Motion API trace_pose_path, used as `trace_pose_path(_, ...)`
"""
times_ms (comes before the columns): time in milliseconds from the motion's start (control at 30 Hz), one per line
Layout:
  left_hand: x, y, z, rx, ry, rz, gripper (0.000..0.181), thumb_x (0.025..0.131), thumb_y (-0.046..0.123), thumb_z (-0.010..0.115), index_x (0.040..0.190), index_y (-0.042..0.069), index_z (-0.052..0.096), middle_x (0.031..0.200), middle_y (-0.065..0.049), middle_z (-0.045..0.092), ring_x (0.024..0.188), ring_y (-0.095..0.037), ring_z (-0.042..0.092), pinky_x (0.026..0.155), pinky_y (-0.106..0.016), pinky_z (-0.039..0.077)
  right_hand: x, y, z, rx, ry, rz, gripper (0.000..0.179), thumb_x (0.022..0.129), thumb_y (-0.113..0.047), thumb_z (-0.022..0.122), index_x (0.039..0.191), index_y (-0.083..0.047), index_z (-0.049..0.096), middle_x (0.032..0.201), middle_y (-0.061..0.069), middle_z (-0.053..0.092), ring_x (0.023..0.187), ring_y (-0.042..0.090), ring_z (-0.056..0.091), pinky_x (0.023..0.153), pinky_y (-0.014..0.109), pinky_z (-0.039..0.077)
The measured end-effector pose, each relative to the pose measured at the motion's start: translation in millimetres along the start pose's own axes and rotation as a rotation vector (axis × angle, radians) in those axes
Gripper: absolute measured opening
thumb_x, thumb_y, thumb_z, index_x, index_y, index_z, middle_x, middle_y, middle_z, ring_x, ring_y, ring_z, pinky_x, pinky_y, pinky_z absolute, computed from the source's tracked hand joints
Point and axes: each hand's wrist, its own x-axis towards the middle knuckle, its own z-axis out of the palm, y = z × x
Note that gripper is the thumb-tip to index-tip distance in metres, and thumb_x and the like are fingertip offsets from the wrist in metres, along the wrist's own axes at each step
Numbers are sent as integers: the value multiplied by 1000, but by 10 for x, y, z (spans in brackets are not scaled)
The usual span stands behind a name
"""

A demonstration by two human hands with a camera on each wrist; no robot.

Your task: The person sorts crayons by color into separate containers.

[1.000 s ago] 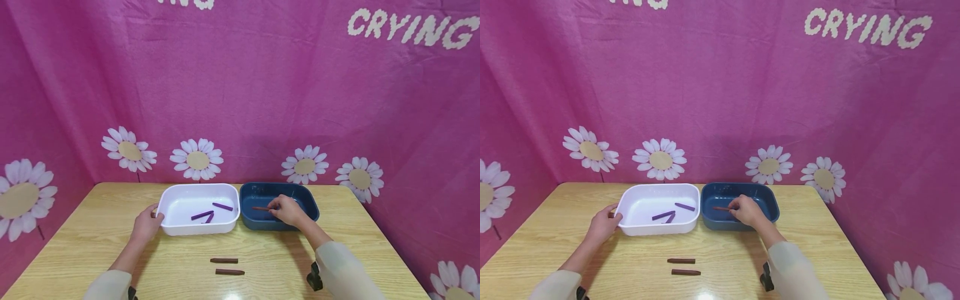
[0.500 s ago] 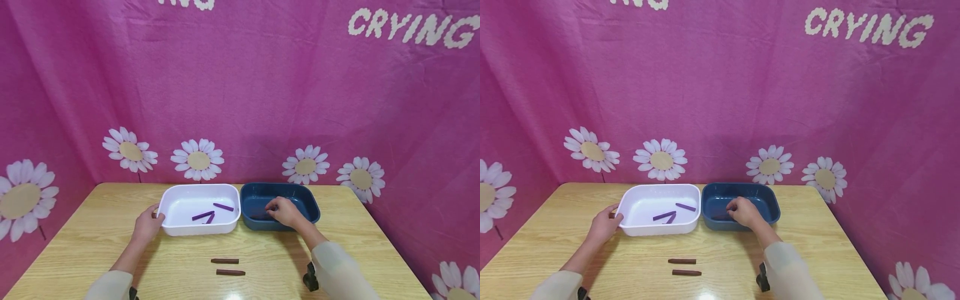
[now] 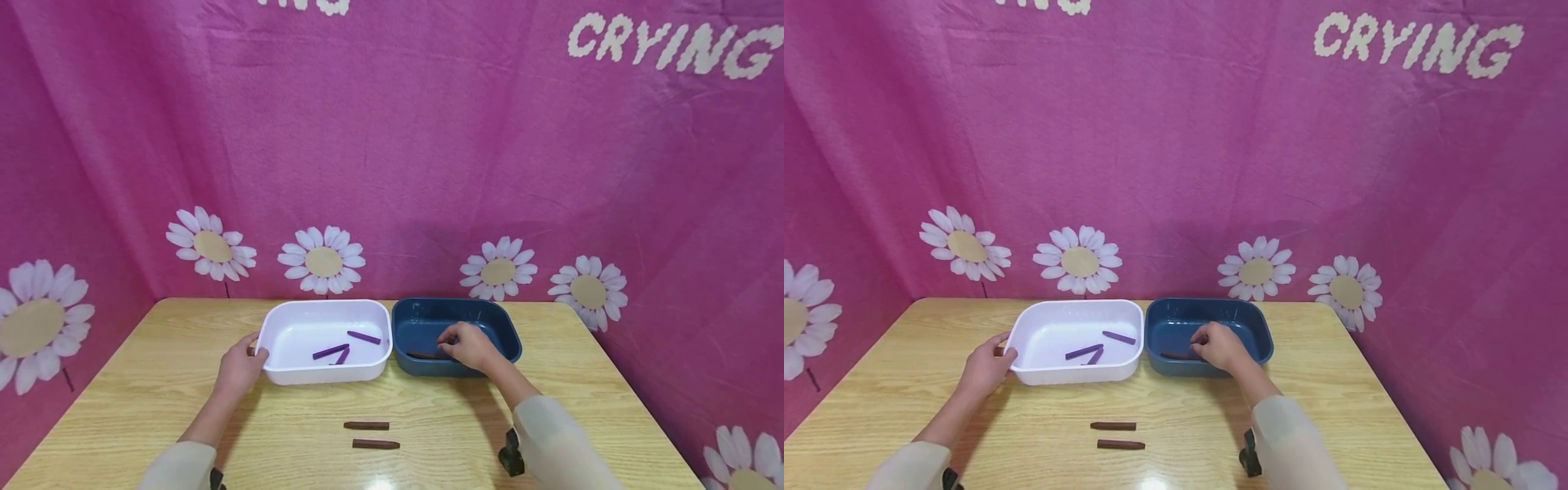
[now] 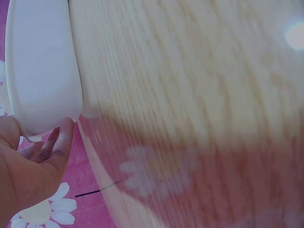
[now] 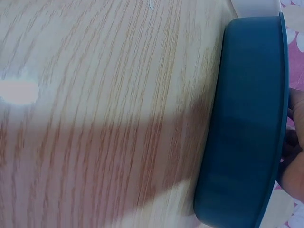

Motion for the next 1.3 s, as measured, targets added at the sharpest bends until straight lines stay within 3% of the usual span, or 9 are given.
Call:
trace_pose_path(233, 23, -37, 19, -7, 39, 25, 53, 87, 15, 48, 136, -6, 41, 99, -25, 59, 82, -28, 55, 62, -27, 45, -19, 31, -47, 35, -6, -31, 13, 85, -17, 65, 91, -8, 73, 82, 1, 65, 75, 11, 54, 67, 28, 45)
trace_pose_path(433, 7, -26, 11, -13, 11, 3, 53, 90, 15, 47, 138, -5, 38, 105, -27, 57, 87, -30, 54, 64, -28, 47, -96, 22, -107, 67, -5, -64, 16, 87, -21, 63, 90, -8, 72, 81, 1, 65, 70, 9, 53, 63, 27, 46)
trace_pose_path(733, -1, -13, 7, 11, 11, 18, 53, 90, 14, 47, 137, -7, 38, 103, -27, 58, 85, -29, 55, 63, -27, 45, -106, 52, -120, 14, 4, 3, 13, 87, -18, 63, 91, -9, 72, 85, 1, 67, 75, 11, 55, 68, 27, 47)
trace_pose_path(1300, -15, 13, -1, 10, -6, 1, 54, 91, 15, 45, 139, -6, 36, 106, -27, 56, 87, -29, 53, 64, -28, 46, -171, 87, -177, 34, 18, -7, 13, 86, -19, 64, 91, -11, 73, 85, 0, 66, 74, 10, 54, 66, 27, 46)
